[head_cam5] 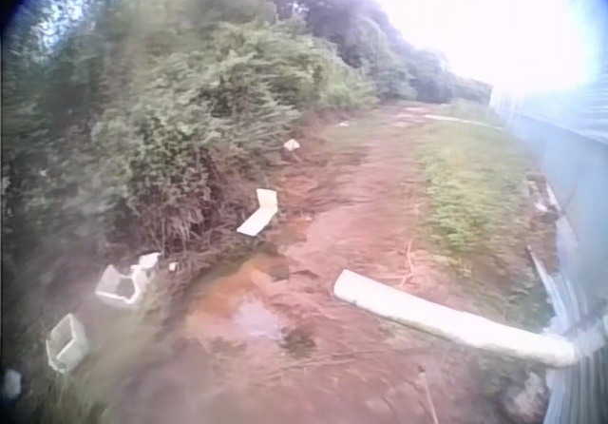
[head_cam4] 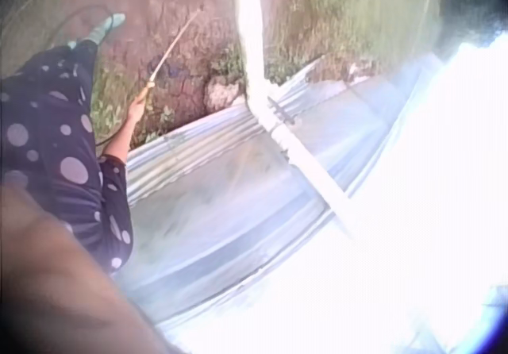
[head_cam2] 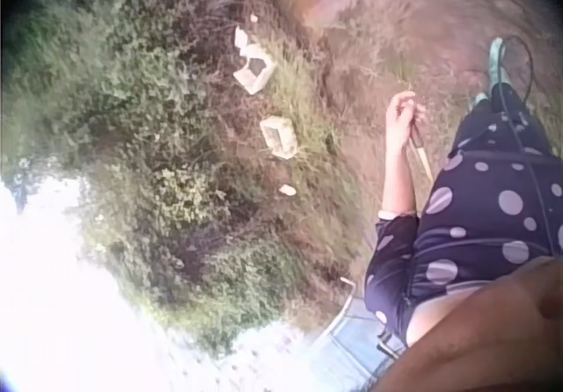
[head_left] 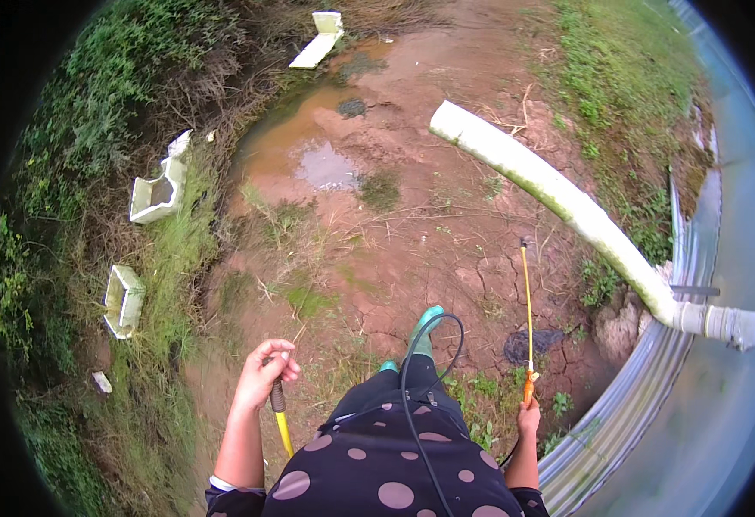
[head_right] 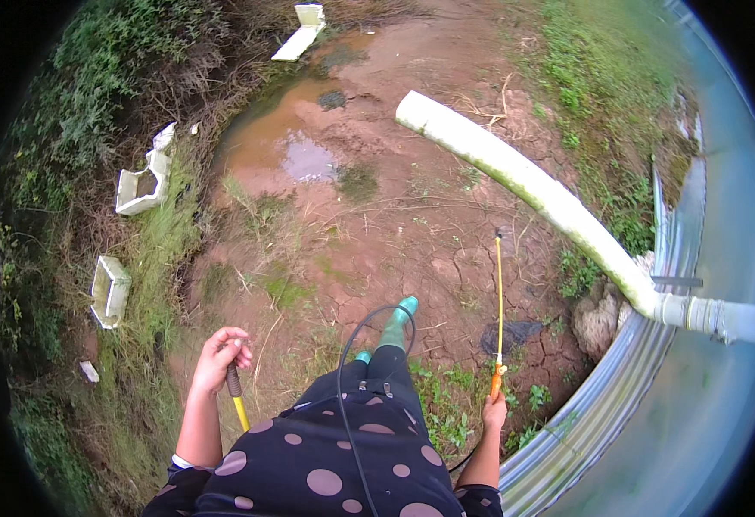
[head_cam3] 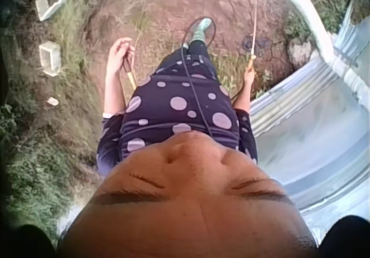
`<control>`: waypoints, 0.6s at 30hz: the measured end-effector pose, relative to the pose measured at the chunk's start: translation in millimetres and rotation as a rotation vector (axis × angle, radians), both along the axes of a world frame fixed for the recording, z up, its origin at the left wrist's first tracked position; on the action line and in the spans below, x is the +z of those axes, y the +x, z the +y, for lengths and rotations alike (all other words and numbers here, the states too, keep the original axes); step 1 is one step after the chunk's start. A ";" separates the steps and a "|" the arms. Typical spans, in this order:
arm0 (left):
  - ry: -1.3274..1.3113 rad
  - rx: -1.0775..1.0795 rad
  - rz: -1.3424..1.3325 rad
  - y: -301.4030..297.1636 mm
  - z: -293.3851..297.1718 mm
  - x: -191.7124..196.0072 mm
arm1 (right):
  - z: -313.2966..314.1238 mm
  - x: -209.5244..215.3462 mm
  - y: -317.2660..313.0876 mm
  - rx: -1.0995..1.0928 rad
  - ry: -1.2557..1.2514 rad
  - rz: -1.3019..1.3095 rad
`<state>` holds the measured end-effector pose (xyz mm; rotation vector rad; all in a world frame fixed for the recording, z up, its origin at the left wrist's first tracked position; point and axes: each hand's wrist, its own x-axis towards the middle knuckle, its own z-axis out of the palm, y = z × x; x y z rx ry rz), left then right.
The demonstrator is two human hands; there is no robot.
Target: The person walks along the edge of a greenhouse, spraying low-lying vegetation with a handheld sprayer. They briefly pick up and move a white pipe to access the area underneath, then continue spraying the ground and plants along the perimeter.
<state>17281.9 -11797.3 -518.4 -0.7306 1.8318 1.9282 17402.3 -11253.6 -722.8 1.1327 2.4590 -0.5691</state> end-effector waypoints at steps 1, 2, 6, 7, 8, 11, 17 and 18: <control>-0.035 0.051 0.002 -5.9 2.0 -5.4 | -2.6 -3.5 -12.6 -0.013 0.029 -0.017; -0.071 0.100 0.003 -13.2 4.1 -11.3 | -2.6 -10.3 -24.7 -0.027 0.057 -0.034; -0.177 0.155 -0.007 -70.9 23.2 -53.5 | 45.3 -61.7 -61.0 -0.112 0.110 0.125; -0.191 0.166 0.031 -85.7 28.9 -67.1 | 55.1 -79.4 -71.7 -0.122 0.146 0.161; -0.210 0.139 0.003 -101.7 35.2 -76.4 | 63.9 -89.9 -80.2 -0.235 0.071 0.236; -0.157 0.132 0.017 -147.0 45.2 -101.3 | 80.3 -119.1 -114.5 -0.320 0.023 0.262; -0.130 0.135 -0.068 -192.0 30.0 -98.7 | 33.4 -102.9 -164.2 -0.570 -0.259 0.157; -0.121 0.129 -0.063 -203.1 28.6 -96.5 | 32.8 -98.8 -168.8 -0.451 -0.192 0.153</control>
